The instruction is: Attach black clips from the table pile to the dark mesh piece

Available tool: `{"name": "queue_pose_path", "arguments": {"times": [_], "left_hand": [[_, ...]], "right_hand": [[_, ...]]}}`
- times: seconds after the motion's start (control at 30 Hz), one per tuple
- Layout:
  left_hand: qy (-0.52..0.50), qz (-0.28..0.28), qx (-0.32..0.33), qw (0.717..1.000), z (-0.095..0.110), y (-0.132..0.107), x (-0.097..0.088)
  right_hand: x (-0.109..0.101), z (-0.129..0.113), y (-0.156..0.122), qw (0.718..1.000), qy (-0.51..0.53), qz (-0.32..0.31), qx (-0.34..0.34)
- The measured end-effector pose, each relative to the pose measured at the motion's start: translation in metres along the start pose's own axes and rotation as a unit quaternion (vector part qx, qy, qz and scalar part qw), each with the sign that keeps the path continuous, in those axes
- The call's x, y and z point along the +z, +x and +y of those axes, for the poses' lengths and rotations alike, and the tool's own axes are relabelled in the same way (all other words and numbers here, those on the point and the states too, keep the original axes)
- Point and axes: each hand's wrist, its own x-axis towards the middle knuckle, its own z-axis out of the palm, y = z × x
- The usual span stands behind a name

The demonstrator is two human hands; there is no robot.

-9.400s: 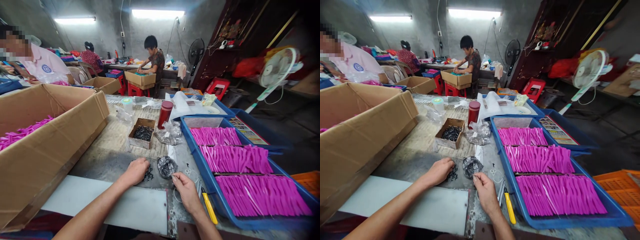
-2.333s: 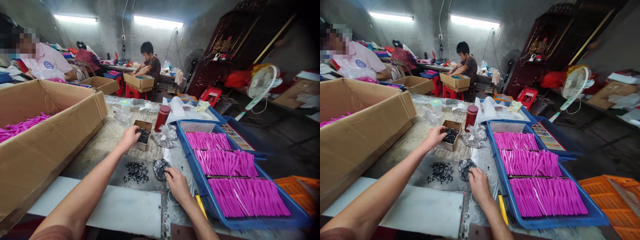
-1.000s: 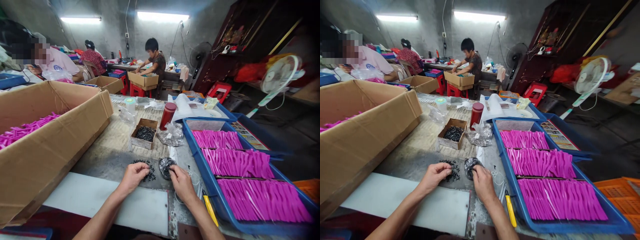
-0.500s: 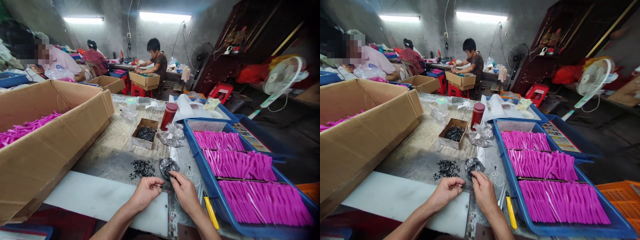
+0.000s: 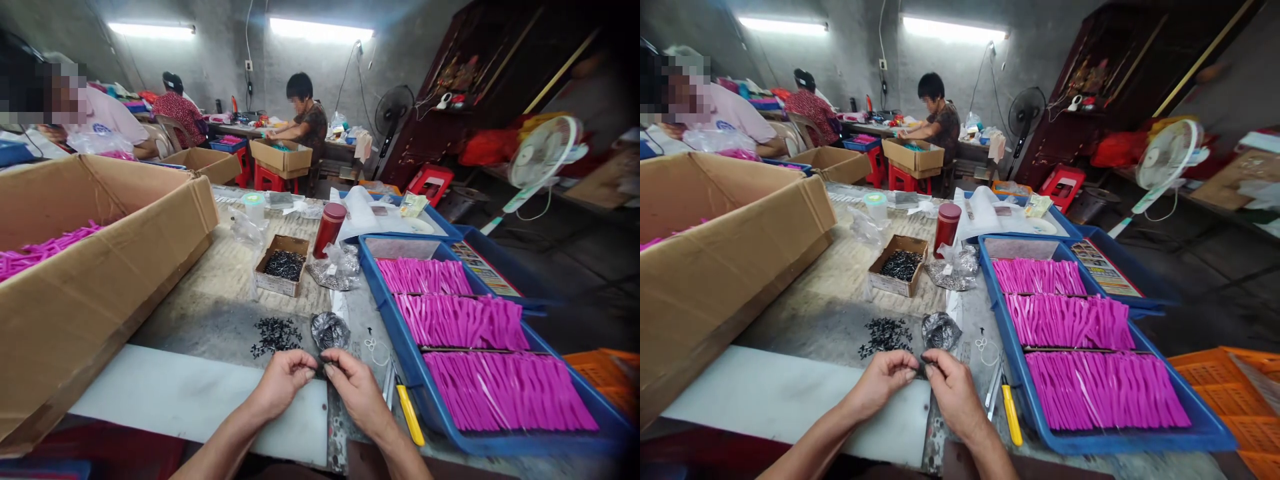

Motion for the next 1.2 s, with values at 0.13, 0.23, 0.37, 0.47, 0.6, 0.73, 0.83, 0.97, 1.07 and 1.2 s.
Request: {"name": "queue_pose_path", "arguments": {"times": [0.13, 0.23, 0.37, 0.47, 0.6, 0.73, 0.83, 0.97, 1.07, 1.2], "left_hand": [[0.046, 0.004, 0.019, 0.999, 0.002, -0.002, 0.001], [0.058, 0.004, 0.023, 0.998, 0.004, -0.002, 0.001], [0.03, -0.007, 0.037, 0.999, 0.005, -0.002, 0.002], [-0.019, -0.017, 0.042, 0.999, 0.004, -0.003, 0.003], [-0.01, -0.017, 0.062, 0.998, 0.0, -0.004, 0.002], [0.009, -0.012, 0.072, 0.997, -0.002, -0.005, 0.001], [0.012, -0.013, 0.072, 0.997, -0.004, -0.005, 0.002], [0.017, -0.013, 0.076, 0.997, -0.005, -0.005, 0.002], [0.017, -0.009, 0.077, 0.997, -0.006, -0.005, 0.002], [0.02, -0.006, 0.071, 0.997, -0.005, -0.006, 0.002]], "right_hand": [[0.002, 0.002, -0.002, 1.0, -0.001, -0.012, 0.0], [0.003, 0.003, -0.002, 1.0, 0.01, -0.023, 0.004], [0.003, 0.001, -0.003, 0.999, 0.041, -0.03, 0.006], [0.003, -0.001, -0.003, 0.998, 0.06, -0.035, 0.007], [0.004, -0.002, -0.003, 0.997, 0.072, -0.032, 0.016], [0.004, -0.001, -0.004, 0.996, 0.085, -0.031, 0.021], [0.004, 0.0, -0.004, 0.995, 0.095, -0.033, 0.026], [0.003, -0.001, -0.004, 0.993, 0.109, -0.042, 0.027], [0.001, -0.002, -0.004, 0.994, 0.099, -0.036, 0.025], [0.0, -0.004, -0.004, 0.995, 0.086, -0.031, 0.038]]}}
